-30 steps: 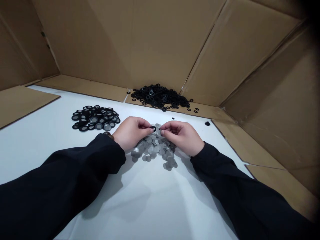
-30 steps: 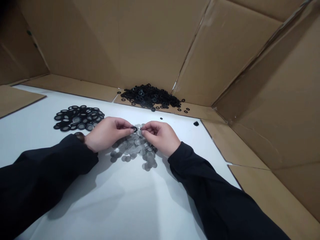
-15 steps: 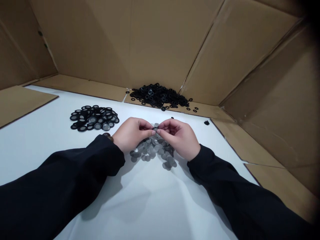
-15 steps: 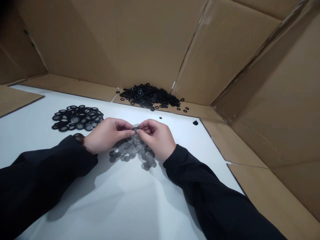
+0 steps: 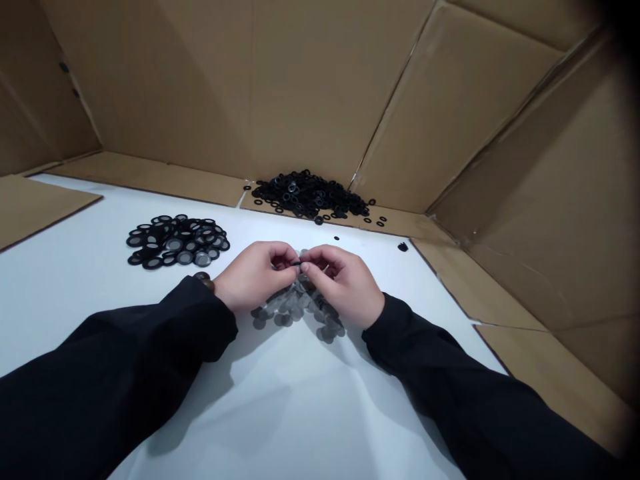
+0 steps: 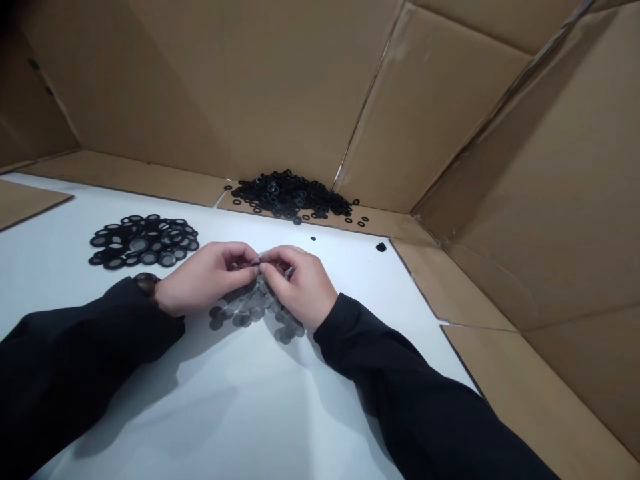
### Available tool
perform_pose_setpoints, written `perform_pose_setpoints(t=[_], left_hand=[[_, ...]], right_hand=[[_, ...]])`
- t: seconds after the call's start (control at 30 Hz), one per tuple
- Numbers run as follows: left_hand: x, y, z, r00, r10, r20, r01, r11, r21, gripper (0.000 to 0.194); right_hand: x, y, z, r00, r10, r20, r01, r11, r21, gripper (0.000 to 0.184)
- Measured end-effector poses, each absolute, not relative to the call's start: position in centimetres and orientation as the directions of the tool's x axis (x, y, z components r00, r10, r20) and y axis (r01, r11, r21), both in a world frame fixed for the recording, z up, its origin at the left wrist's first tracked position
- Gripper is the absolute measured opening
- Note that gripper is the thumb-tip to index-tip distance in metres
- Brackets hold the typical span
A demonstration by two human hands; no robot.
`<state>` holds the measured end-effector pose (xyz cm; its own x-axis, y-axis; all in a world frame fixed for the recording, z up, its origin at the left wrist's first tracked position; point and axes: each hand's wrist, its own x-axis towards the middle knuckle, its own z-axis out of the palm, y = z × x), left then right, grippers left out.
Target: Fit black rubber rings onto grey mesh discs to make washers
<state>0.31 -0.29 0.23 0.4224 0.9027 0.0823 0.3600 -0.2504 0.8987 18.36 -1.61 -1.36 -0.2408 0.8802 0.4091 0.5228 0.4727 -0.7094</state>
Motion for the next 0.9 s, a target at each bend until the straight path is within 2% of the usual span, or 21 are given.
perform_pose_setpoints(t=[0.33, 0.6, 0.9], left_hand=[[0.34, -0.32, 0.67, 0.425, 0.903, 0.057, 0.333, -0.215, 0.918, 0.012], [0.19, -0.04, 0.10, 0.433, 0.898, 0.081, 0.207, -0.186, 0.960, 0.015], [0.32, -0.09, 0.04, 0.404, 0.911, 0.082, 0.190, -0.171, 0.967, 0.019]], right_hand=[[17.84, -2.16, -1.13, -0.225, 0.882, 0.413, 0.528, 0.467, -0.709, 0.010], [17.90, -1.72, -1.74, -0.188, 0.951, 0.247, 0.281, 0.293, -0.914, 0.018], [17.69, -1.80, -1.78, -0.167, 0.969, 0.181, 0.182, 0.211, -0.960, 0.011]])
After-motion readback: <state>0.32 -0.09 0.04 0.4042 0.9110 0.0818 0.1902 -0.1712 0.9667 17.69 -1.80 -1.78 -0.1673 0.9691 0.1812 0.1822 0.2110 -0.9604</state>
